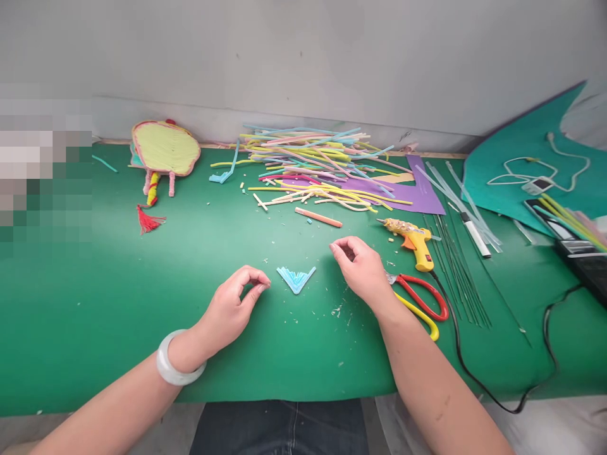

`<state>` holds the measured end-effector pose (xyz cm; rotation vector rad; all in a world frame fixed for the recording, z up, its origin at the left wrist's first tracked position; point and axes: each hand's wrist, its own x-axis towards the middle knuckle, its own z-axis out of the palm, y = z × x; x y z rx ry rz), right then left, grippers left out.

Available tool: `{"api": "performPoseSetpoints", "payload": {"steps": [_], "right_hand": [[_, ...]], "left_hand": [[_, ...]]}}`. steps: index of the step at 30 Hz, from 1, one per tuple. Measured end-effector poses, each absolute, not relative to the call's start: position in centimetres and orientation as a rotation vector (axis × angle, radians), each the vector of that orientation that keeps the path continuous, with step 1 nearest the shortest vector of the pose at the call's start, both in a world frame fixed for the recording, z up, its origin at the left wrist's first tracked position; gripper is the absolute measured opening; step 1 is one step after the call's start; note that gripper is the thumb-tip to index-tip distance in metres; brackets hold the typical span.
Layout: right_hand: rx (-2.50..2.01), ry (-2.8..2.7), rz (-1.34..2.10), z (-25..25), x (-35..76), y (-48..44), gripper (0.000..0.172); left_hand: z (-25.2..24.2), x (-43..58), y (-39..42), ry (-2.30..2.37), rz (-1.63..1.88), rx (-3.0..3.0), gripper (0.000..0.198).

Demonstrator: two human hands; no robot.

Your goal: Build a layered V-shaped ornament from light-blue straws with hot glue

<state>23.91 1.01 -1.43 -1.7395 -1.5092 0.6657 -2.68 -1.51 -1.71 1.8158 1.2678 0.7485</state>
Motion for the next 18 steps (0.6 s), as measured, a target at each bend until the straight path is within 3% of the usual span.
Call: {"api": "performPoseSetpoints", "payload": {"steps": [6, 13, 18], "right_hand": [[-1.688, -1.567, 0.625, -1.3, 23.7, 0.8, 0.018], [-1.149, -2.049, 0.664, 0.1, 19.8, -2.3, 0.025], [-1.056, -2.088, 0.684, -0.1, 18.5, -3.3, 0.022]], "left_hand": [[-1.6, -2.5, -1.5, 1.267, 0.75, 1.809, 0.016], [-0.6, -1.9, -2.2, 1.132, 0.721, 1.921, 0.019], [-0.8, -1.9, -2.6, 0.932, 0.861, 1.985, 0.025]]}}
